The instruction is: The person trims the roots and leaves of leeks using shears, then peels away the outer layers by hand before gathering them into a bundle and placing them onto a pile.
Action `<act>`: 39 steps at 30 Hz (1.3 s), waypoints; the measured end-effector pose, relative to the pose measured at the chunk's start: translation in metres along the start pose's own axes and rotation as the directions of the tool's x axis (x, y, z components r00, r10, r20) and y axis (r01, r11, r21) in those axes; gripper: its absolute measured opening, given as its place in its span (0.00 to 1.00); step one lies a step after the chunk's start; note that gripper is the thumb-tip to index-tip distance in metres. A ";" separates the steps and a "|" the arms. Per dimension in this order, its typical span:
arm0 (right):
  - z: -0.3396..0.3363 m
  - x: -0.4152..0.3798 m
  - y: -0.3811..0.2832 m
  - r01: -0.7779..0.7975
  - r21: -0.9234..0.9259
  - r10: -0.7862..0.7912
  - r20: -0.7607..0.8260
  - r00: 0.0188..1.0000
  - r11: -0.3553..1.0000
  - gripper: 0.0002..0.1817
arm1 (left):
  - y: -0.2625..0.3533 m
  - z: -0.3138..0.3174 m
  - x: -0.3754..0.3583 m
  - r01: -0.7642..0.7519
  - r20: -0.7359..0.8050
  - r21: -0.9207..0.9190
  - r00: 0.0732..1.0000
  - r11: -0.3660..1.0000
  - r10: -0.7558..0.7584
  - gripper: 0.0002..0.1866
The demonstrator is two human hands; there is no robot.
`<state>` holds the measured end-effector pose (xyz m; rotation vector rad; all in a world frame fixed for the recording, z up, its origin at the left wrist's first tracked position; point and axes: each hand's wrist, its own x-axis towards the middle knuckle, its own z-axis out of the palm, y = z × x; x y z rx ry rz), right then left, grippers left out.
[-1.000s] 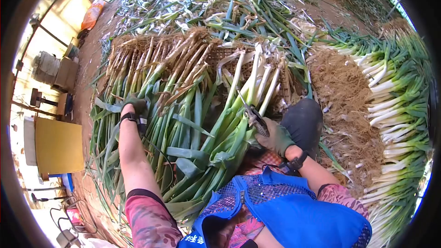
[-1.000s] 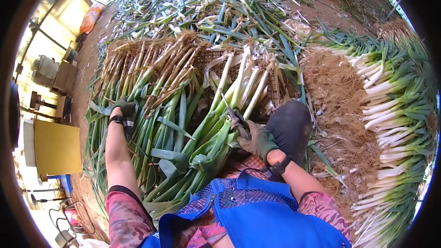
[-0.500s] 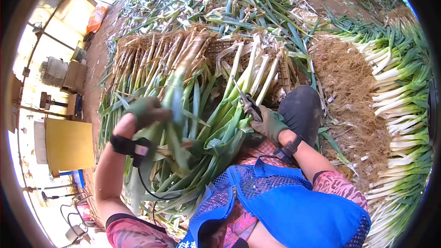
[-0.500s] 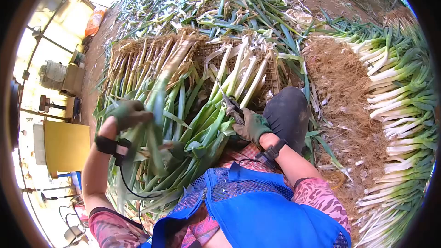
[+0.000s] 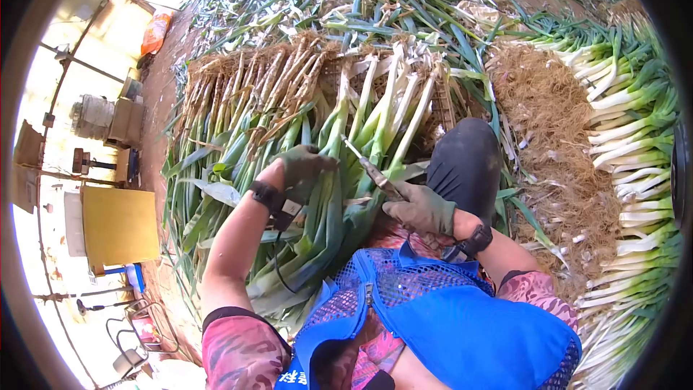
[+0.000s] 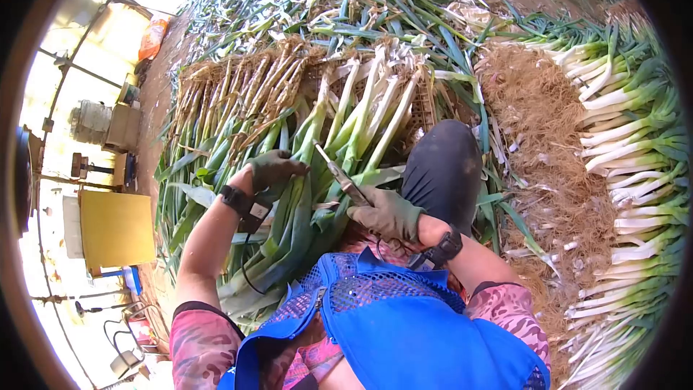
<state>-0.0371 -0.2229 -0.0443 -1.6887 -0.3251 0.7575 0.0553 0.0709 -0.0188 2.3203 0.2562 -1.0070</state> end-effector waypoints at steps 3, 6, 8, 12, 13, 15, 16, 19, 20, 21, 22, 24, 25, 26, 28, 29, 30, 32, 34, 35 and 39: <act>-0.003 0.024 0.015 -0.307 0.164 0.320 -0.064 0.945 0.938 0.17 | 0.009 0.011 -0.002 -0.053 -0.011 -0.133 0.999 0.990 0.052 0.31; -0.003 0.026 0.017 -0.195 0.027 0.196 -0.078 0.978 0.981 0.15 | -0.013 0.026 0.007 -0.160 -0.063 -0.428 0.987 0.890 0.147 0.35; 0.008 0.022 0.018 -0.077 0.013 0.078 -0.058 0.995 0.997 0.14 | -0.010 0.020 0.001 -0.133 -0.018 -0.431 0.990 0.892 0.139 0.40; 0.007 0.052 0.023 -0.115 -0.081 0.108 -0.092 0.990 0.990 0.17 | -0.015 0.021 0.012 -0.092 0.042 -0.433 0.992 0.897 0.122 0.41; 0.004 0.060 0.006 -0.149 -0.092 0.138 -0.121 0.983 0.984 0.18 | -0.015 0.020 0.013 -0.091 0.024 -0.393 0.994 0.915 0.109 0.40; -0.005 0.097 0.006 -0.183 -0.129 0.162 -0.162 0.974 0.975 0.21 | -0.014 0.018 0.015 -0.085 -0.014 -0.309 0.996 0.947 0.085 0.39; -0.010 0.128 0.023 -0.182 -0.156 0.155 -0.173 0.973 0.971 0.22 | -0.012 0.015 0.013 -0.058 0.020 -0.329 0.997 0.943 0.068 0.39; -0.029 0.186 0.016 -0.256 -0.013 0.250 -0.174 0.952 0.967 0.24 | -0.007 0.008 0.009 0.001 0.070 -0.222 0.997 0.975 0.015 0.28; -0.035 0.192 0.000 -0.289 0.074 0.296 -0.134 0.946 0.955 0.25 | -0.023 0.009 0.023 -0.150 0.079 -0.139 0.984 0.979 0.162 0.24; -0.039 0.204 0.000 -0.328 0.204 0.357 -0.122 0.926 0.922 0.24 | -0.051 0.012 0.047 -0.300 0.100 -0.058 0.947 0.952 0.305 0.21; -0.043 0.218 0.004 -0.360 0.328 0.412 -0.104 0.905 0.873 0.24 | -0.057 0.011 0.052 -0.428 0.104 0.046 0.901 0.903 0.422 0.20; -0.046 0.219 0.012 -0.346 0.269 0.380 -0.084 0.921 0.899 0.22 | -0.059 0.005 0.047 -0.620 0.100 0.278 0.779 0.734 0.619 0.19; -0.039 0.199 0.006 -0.297 0.175 0.319 -0.110 0.941 0.939 0.21 | -0.054 0.002 0.040 -0.675 0.107 0.399 0.707 0.621 0.699 0.20; -0.031 0.175 0.000 -0.248 0.078 0.257 -0.128 0.958 0.966 0.21 | -0.053 -0.001 0.037 -0.670 0.105 0.438 0.700 0.599 0.706 0.20; -0.014 0.114 -0.005 -0.132 0.013 0.133 -0.023 0.991 0.991 0.19 | -0.050 -0.006 0.034 -0.655 0.101 0.511 0.689 0.556 0.718 0.19; -0.006 0.080 -0.007 -0.135 -0.032 0.135 0.001 0.991 0.990 0.17 | -0.042 -0.004 0.032 -0.584 0.062 0.366 0.793 0.725 0.607 0.18; 0.001 0.049 -0.012 -0.137 -0.076 0.139 0.024 0.990 0.988 0.16 | -0.034 -0.003 0.030 -0.474 0.021 0.206 0.877 0.856 0.480 0.20; 0.007 0.002 -0.038 -0.103 -0.143 0.101 -0.023 0.995 0.984 0.15 | -0.009 0.007 0.026 -0.099 -0.010 -0.264 0.995 0.960 0.099 0.24; 0.004 -0.013 -0.060 -0.218 -0.063 0.219 0.009 0.976 0.974 0.15 | 0.011 0.010 0.016 -0.093 -0.001 -0.218 0.995 0.971 0.095 0.27; 0.004 -0.013 -0.059 -0.226 -0.068 0.226 -0.003 0.974 0.972 0.16 | 0.015 0.013 0.016 -0.093 0.005 -0.215 0.995 0.972 0.096 0.27; 0.003 0.031 -0.006 -0.136 -0.170 0.120 -0.104 0.987 0.976 0.17 | 0.022 0.013 0.001 -0.091 -0.027 -0.138 0.996 0.986 0.088 0.26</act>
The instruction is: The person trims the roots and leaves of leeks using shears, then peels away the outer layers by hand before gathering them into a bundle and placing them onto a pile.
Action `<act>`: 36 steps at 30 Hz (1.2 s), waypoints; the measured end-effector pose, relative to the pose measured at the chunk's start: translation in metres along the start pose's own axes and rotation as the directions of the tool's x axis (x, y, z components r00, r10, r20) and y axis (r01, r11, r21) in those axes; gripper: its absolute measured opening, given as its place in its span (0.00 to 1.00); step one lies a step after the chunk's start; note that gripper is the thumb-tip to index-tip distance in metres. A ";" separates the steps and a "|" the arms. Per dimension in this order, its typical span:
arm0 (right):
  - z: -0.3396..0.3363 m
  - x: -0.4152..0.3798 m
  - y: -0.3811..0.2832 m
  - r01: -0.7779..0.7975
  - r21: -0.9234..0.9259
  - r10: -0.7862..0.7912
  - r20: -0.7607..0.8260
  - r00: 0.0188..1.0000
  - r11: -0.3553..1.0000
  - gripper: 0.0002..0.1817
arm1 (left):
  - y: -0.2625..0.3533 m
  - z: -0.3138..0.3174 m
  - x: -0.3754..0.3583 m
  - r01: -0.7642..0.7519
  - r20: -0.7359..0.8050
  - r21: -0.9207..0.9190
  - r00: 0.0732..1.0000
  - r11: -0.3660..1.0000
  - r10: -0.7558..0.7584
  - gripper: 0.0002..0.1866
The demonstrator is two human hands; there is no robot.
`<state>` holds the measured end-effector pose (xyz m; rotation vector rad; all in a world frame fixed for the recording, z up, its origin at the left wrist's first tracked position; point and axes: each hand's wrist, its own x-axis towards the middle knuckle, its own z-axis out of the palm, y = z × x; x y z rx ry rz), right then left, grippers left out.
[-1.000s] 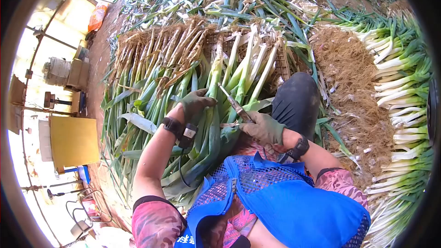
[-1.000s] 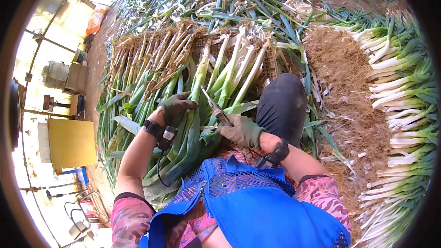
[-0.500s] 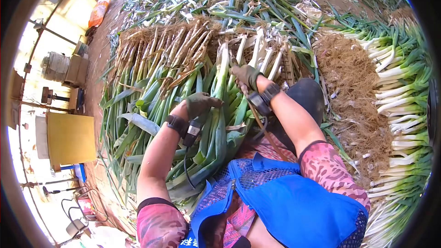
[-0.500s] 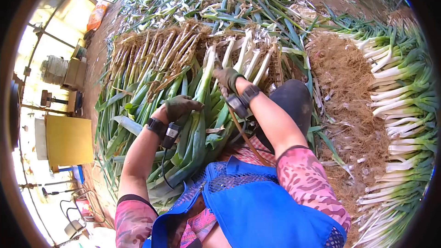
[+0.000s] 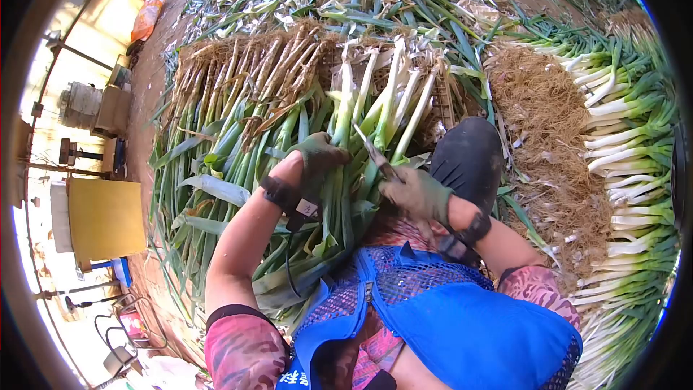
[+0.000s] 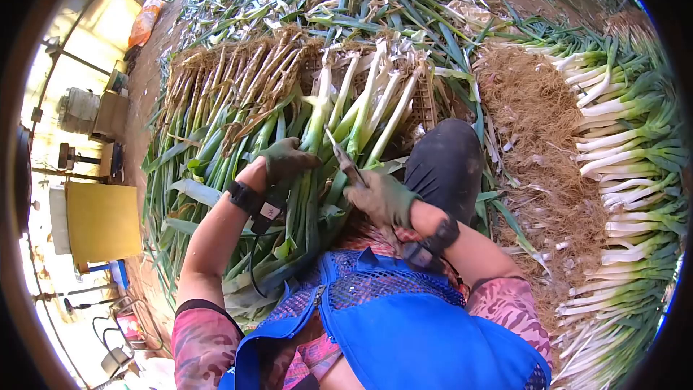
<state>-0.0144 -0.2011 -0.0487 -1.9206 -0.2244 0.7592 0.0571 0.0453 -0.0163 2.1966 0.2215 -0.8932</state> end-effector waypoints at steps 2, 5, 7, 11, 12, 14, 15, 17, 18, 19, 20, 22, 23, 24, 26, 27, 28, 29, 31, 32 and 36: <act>0.004 0.043 0.017 -0.011 0.046 0.015 -0.079 0.997 0.999 0.18 | -0.024 -0.001 0.010 -0.128 0.063 -0.012 0.990 0.992 0.128 0.26; -0.007 0.110 0.013 -0.041 0.103 0.042 -0.008 0.999 0.994 0.23 | -0.038 -0.005 0.003 -0.188 0.082 -0.061 0.978 0.980 0.193 0.21; -0.022 0.126 -0.017 -0.234 0.160 0.232 0.035 0.972 0.959 0.24 | -0.050 -0.010 0.004 -0.448 0.061 0.108 0.894 0.888 0.443 0.18; -0.026 0.160 -0.005 -0.286 0.382 0.278 0.076 0.958 0.879 0.24 | -0.090 -0.009 0.017 -0.780 0.052 0.393 0.547 0.487 0.836 0.13; -0.021 0.162 0.006 -0.246 0.366 0.246 0.049 0.968 0.898 0.24 | -0.086 -0.008 0.014 -0.490 0.147 -0.233 0.836 0.840 0.529 0.16; -0.018 0.122 -0.009 -0.088 0.237 0.092 -0.006 0.996 0.968 0.21 | -0.091 -0.005 0.019 -0.038 0.099 -0.713 0.983 0.700 0.154 0.21; -0.012 0.109 0.001 -0.089 0.299 0.069 0.076 0.995 0.950 0.20 | -0.100 -0.002 0.027 -0.152 -0.018 -0.677 0.982 0.720 0.190 0.23; -0.009 0.078 -0.006 -0.226 0.258 0.174 0.208 0.962 0.939 0.21 | -0.096 -0.007 0.020 -0.101 0.071 -0.836 0.955 0.539 0.289 0.25; -0.009 0.079 -0.005 -0.192 0.195 0.156 0.187 0.970 0.962 0.20 | -0.097 -0.007 0.024 -0.094 0.080 -0.853 0.949 0.514 0.306 0.25; -0.009 0.081 -0.005 -0.158 0.134 0.135 0.166 0.977 0.978 0.20 | -0.098 -0.006 0.026 -0.085 0.091 -0.866 0.942 0.492 0.322 0.25; -0.009 0.082 -0.004 -0.126 0.075 0.114 0.144 0.983 0.989 0.19 | -0.101 -0.005 0.025 -0.126 0.062 -0.837 0.945 0.532 0.322 0.26; -0.016 0.128 0.009 -0.166 0.092 0.164 0.035 0.986 0.982 0.22 | -0.095 -0.001 0.016 -0.215 -0.004 -0.766 0.944 0.606 0.330 0.27; -0.025 0.147 0.006 -0.190 0.096 0.192 -0.015 0.981 0.977 0.23 | -0.097 0.002 0.017 -0.186 0.028 -0.766 0.947 0.615 0.321 0.28; -0.032 0.163 0.004 -0.205 0.187 0.211 -0.017 0.977 0.961 0.25 | -0.103 0.006 0.018 -0.157 0.057 -0.765 0.949 0.625 0.309 0.28; -0.037 0.197 0.003 -0.319 0.397 0.319 0.068 0.945 0.861 0.28 | -0.105 0.012 0.014 -0.077 0.118 -0.773 0.958 0.630 0.261 0.31; -0.036 0.200 -0.004 -0.245 0.434 0.239 0.068 0.968 0.867 0.27 | -0.106 0.016 0.013 -0.087 0.124 -0.775 0.950 0.626 0.286 0.30; -0.035 0.199 -0.008 -0.294 0.417 0.282 0.093 0.955 0.860 0.26 | -0.111 0.018 0.015 -0.096 0.111 -0.744 0.958 0.661 0.264 0.30; -0.033 0.196 -0.010 -0.347 0.397 0.327 0.118 0.938 0.850 0.25 | -0.115 0.021 0.017 -0.100 0.100 -0.714 0.965 0.693 0.242 0.29; -0.032 0.190 -0.010 -0.308 0.370 0.289 0.107 0.951 0.877 0.23 | -0.096 0.020 0.001 -0.138 0.084 -0.561 0.971 0.816 0.222 0.30; -0.031 0.190 -0.002 -0.265 0.375 0.249 0.093 0.964 0.888 0.23 | -0.082 0.019 -0.009 -0.174 0.078 -0.500 0.967 0.848 0.244 0.31; -0.030 0.202 0.027 -0.183 0.266 0.173 0.061 0.983 0.946 0.26 | -0.080 0.023 0.006 -0.498 0.045 0.074 0.867 0.864 0.496 0.32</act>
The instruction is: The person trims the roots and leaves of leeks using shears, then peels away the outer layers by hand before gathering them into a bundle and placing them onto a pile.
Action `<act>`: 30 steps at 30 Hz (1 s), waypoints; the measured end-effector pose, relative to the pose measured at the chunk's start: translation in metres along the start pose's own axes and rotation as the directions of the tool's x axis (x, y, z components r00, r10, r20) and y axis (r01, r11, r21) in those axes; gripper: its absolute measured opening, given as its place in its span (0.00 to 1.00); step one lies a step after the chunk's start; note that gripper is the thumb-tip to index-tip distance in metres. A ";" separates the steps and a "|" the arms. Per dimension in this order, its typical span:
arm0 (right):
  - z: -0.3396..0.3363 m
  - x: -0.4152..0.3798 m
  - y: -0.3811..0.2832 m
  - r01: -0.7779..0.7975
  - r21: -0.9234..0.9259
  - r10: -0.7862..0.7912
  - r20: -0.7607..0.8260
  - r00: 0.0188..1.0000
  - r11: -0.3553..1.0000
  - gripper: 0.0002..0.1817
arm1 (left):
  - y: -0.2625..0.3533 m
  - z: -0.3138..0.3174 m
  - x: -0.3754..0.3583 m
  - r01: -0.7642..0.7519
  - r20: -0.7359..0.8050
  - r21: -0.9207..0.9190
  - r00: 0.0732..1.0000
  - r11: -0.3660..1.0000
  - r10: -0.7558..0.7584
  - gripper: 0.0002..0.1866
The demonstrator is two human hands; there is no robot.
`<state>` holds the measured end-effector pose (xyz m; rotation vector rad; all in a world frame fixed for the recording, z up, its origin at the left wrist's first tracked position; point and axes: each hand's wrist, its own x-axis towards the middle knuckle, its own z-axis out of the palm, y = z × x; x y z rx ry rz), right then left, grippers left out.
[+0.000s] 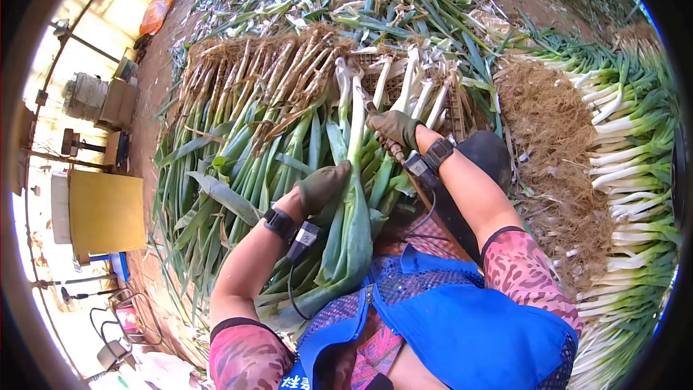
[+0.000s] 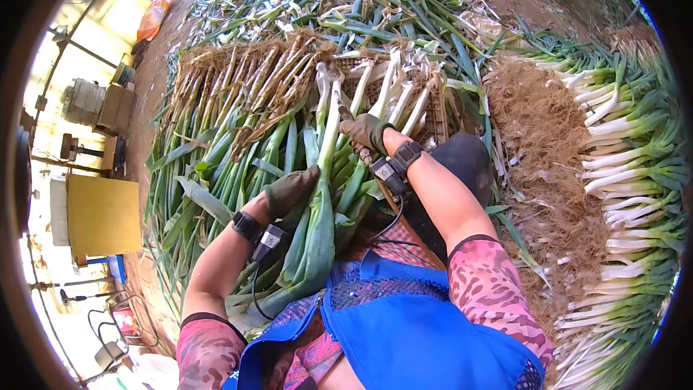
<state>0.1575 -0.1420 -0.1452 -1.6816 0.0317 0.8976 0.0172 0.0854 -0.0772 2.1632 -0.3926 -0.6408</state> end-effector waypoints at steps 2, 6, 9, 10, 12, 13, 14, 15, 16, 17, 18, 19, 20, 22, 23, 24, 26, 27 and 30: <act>0.000 -0.003 0.001 0.022 0.027 -0.021 -0.038 0.999 0.999 0.28 | -0.003 0.002 0.004 0.038 0.019 -0.021 0.999 0.999 -0.037 0.32; 0.002 0.002 0.023 -0.076 0.140 0.063 0.091 0.994 0.987 0.24 | 0.040 -0.022 0.004 0.473 0.243 -0.056 0.861 0.879 -0.448 0.28; 0.008 -0.075 -0.015 -0.022 -0.019 0.023 0.065 0.998 1.000 0.21 | 0.008 -0.079 -0.005 0.362 0.165 -0.333 0.931 0.871 -0.324 0.21; 0.008 -0.081 -0.007 -0.048 -0.021 0.049 0.049 0.998 0.999 0.19 | 0.001 -0.106 -0.008 0.264 -0.001 -0.388 0.958 0.883 -0.287 0.15; 0.007 -0.074 0.025 0.103 -0.043 -0.102 0.026 0.994 0.994 0.18 | -0.051 -0.140 -0.009 0.265 -0.373 -0.178 0.873 0.948 -0.314 0.19; 0.010 -0.087 0.024 0.137 -0.039 -0.136 0.019 0.991 0.990 0.18 | -0.078 -0.153 -0.013 0.509 -0.418 0.015 0.785 0.861 -0.457 0.26; 0.013 -0.101 0.020 0.101 0.004 -0.101 0.024 0.995 0.995 0.18 | -0.087 -0.155 -0.012 0.746 -0.539 0.289 0.645 0.600 -0.542 0.32; 0.015 -0.106 0.024 0.106 0.005 -0.106 0.023 0.994 0.994 0.18 | -0.103 -0.149 -0.019 0.793 -0.577 0.309 0.595 0.525 -0.559 0.34; 0.016 -0.112 0.028 0.110 0.007 -0.110 0.020 0.994 0.994 0.18 | -0.113 -0.149 -0.015 0.812 -0.578 0.315 0.574 0.491 -0.580 0.36; 0.015 -0.116 0.032 0.112 0.011 -0.112 0.018 0.994 0.994 0.18 | -0.123 -0.150 -0.012 0.831 -0.578 0.321 0.552 0.454 -0.601 0.37; 0.012 -0.121 0.035 0.155 -0.032 -0.155 0.012 0.988 0.987 0.19 | -0.111 -0.154 -0.010 0.820 -0.527 0.361 0.572 0.444 -0.628 0.34; 0.013 -0.123 0.037 0.132 -0.041 -0.132 0.006 0.991 0.990 0.20 | -0.087 -0.158 -0.007 0.808 -0.473 0.398 0.587 0.435 -0.657 0.32; 0.014 -0.125 0.038 0.112 -0.052 -0.112 0.001 0.994 0.992 0.20 | -0.071 -0.157 -0.004 0.794 -0.421 0.432 0.597 0.429 -0.683 0.29; 0.019 -0.136 0.030 0.164 -0.098 -0.161 0.041 0.986 0.982 0.20 | -0.070 -0.146 -0.001 0.794 -0.459 0.438 0.600 0.421 -0.655 0.27; 0.025 -0.150 0.024 0.234 -0.131 -0.224 0.088 0.971 0.964 0.19 | -0.070 -0.140 0.002 0.794 -0.479 0.442 0.602 0.418 -0.638 0.25; 0.030 -0.163 0.015 0.298 -0.158 -0.278 0.136 0.951 0.941 0.18 | -0.058 -0.131 -0.001 0.787 -0.507 0.439 0.615 0.433 -0.603 0.24; 0.048 -0.183 0.000 0.339 -0.235 -0.273 0.274 0.922 0.911 0.20 | -0.057 -0.117 -0.008 0.757 -0.565 0.413 0.649 0.506 -0.509 0.25; 0.054 -0.188 -0.005 0.368 -0.274 -0.269 0.338 0.902 0.889 0.21 | -0.054 -0.112 -0.012 0.736 -0.597 0.400 0.661 0.546 -0.454 0.26; 0.039 -0.178 -0.025 0.146 -0.131 -0.120 0.189 0.975 0.981 0.17 | -0.035 -0.090 -0.025 0.655 -0.534 0.402 0.735 0.640 -0.417 0.28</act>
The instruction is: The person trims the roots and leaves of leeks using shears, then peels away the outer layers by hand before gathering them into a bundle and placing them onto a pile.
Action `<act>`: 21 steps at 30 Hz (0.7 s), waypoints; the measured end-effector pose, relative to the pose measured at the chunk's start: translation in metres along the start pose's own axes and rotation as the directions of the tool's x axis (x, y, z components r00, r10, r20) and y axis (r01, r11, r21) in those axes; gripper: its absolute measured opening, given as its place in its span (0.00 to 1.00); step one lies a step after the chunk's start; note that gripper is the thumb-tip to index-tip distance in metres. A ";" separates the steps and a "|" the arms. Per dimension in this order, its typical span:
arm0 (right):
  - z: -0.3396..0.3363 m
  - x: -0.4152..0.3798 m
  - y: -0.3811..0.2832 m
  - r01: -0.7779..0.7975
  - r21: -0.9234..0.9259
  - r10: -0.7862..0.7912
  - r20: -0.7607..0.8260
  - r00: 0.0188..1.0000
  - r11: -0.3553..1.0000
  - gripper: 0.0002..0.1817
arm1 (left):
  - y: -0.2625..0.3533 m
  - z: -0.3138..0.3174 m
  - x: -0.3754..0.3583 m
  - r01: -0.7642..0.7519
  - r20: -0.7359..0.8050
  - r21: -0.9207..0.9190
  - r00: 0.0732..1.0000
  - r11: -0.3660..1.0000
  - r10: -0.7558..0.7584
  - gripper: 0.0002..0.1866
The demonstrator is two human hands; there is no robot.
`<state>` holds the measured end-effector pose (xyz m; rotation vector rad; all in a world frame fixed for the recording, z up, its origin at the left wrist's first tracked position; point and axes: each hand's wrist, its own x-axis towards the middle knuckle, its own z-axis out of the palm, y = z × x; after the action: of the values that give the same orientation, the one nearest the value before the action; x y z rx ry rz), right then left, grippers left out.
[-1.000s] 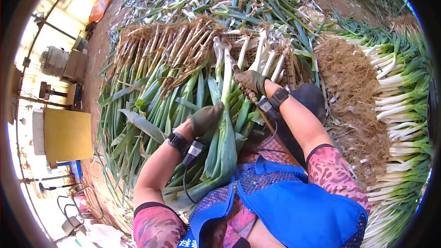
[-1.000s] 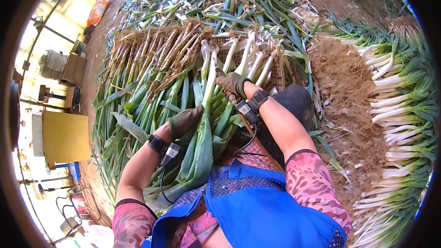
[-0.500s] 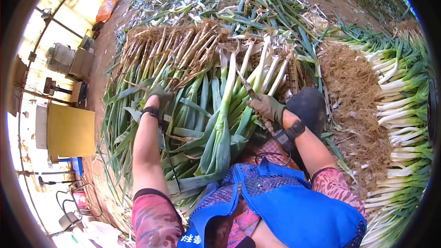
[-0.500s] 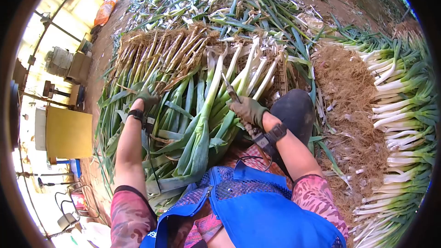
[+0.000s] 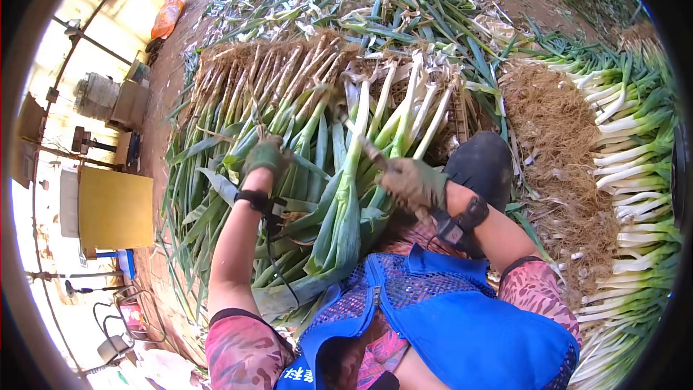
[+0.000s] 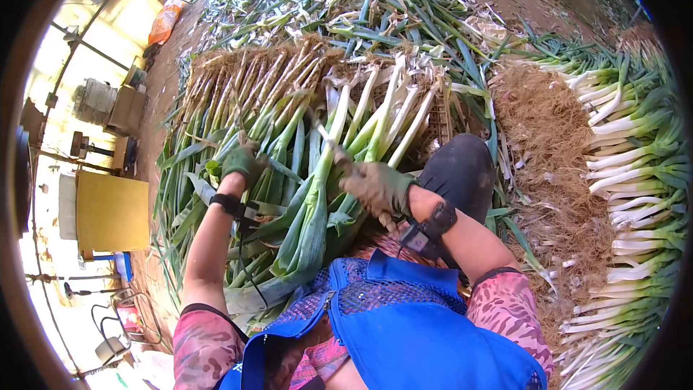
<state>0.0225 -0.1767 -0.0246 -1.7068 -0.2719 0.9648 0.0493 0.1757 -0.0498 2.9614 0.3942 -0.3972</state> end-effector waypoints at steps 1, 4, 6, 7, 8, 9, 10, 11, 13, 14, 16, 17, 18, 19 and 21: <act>-0.006 0.002 -0.003 -0.050 0.082 0.054 -0.049 0.997 0.995 0.17 | 0.014 -0.003 -0.009 -0.025 0.029 -0.004 0.999 1.000 0.025 0.28; -0.001 0.007 0.002 -0.043 0.162 0.050 -0.040 0.998 0.986 0.15 | 0.020 0.022 -0.003 -0.054 0.070 0.189 0.997 0.981 0.042 0.36; 0.006 0.006 0.014 -0.031 0.146 0.036 -0.029 0.999 0.989 0.14 | 0.016 0.046 0.025 -0.047 0.082 0.275 0.996 0.960 0.025 0.43; 0.009 0.004 0.017 -0.041 0.155 0.047 -0.034 0.998 0.987 0.14 | 0.026 0.040 0.028 -0.015 0.079 0.302 0.997 0.953 -0.009 0.43; 0.011 0.002 0.019 -0.051 0.166 0.058 -0.038 0.998 0.985 0.14 | 0.038 0.037 0.030 0.015 0.076 0.330 0.996 0.944 -0.042 0.43; 0.012 0.001 0.021 -0.059 0.178 0.068 -0.046 0.997 0.982 0.14 | 0.050 0.034 0.031 0.044 0.069 0.358 0.995 0.933 -0.073 0.43; 0.008 0.002 0.029 -0.008 0.150 0.019 -0.075 0.997 0.989 0.14 | 0.056 0.042 0.030 0.034 -0.017 0.389 0.999 0.921 -0.029 0.43; 0.004 -0.001 0.034 0.003 0.129 0.012 -0.111 0.994 0.992 0.14 | 0.052 0.055 0.046 0.001 -0.061 0.406 0.998 0.914 0.027 0.37; -0.005 -0.010 0.039 0.022 0.084 -0.006 -0.184 0.983 0.996 0.14 | 0.073 0.019 0.043 0.038 0.139 0.360 0.986 0.932 -0.093 0.29; -0.011 -0.014 0.041 -0.010 0.108 0.031 -0.193 0.981 0.994 0.14 | 0.077 0.001 0.031 0.021 0.121 0.311 0.991 0.950 -0.061 0.24; -0.022 -0.022 0.051 0.000 0.206 0.049 -0.231 0.972 0.978 0.15 | 0.069 -0.021 0.026 0.007 0.116 0.154 0.993 0.988 -0.025 0.24; -0.025 -0.025 0.057 0.006 0.258 0.060 -0.244 0.968 0.966 0.15 | 0.064 -0.034 0.017 -0.027 0.074 0.057 0.997 0.998 0.023 0.21; -0.029 -0.027 0.063 0.040 0.367 0.039 -0.206 0.978 0.929 0.17 | 0.057 -0.044 0.018 -0.041 0.099 -0.067 0.994 0.997 0.047 0.21; -0.030 -0.025 0.064 0.032 0.369 0.051 -0.214 0.975 0.929 0.17 | 0.061 -0.060 0.013 -0.051 0.120 -0.192 0.990 0.980 0.075 0.21; -0.029 -0.019 0.065 0.012 0.370 0.075 -0.220 0.973 0.929 0.17 | 0.074 -0.080 0.001 -0.037 0.098 -0.278 0.993 0.960 0.067 0.24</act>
<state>0.0131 -0.2326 -0.0714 -1.4585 0.0895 0.7736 0.0898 0.1174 0.0333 2.6606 0.3283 -0.4521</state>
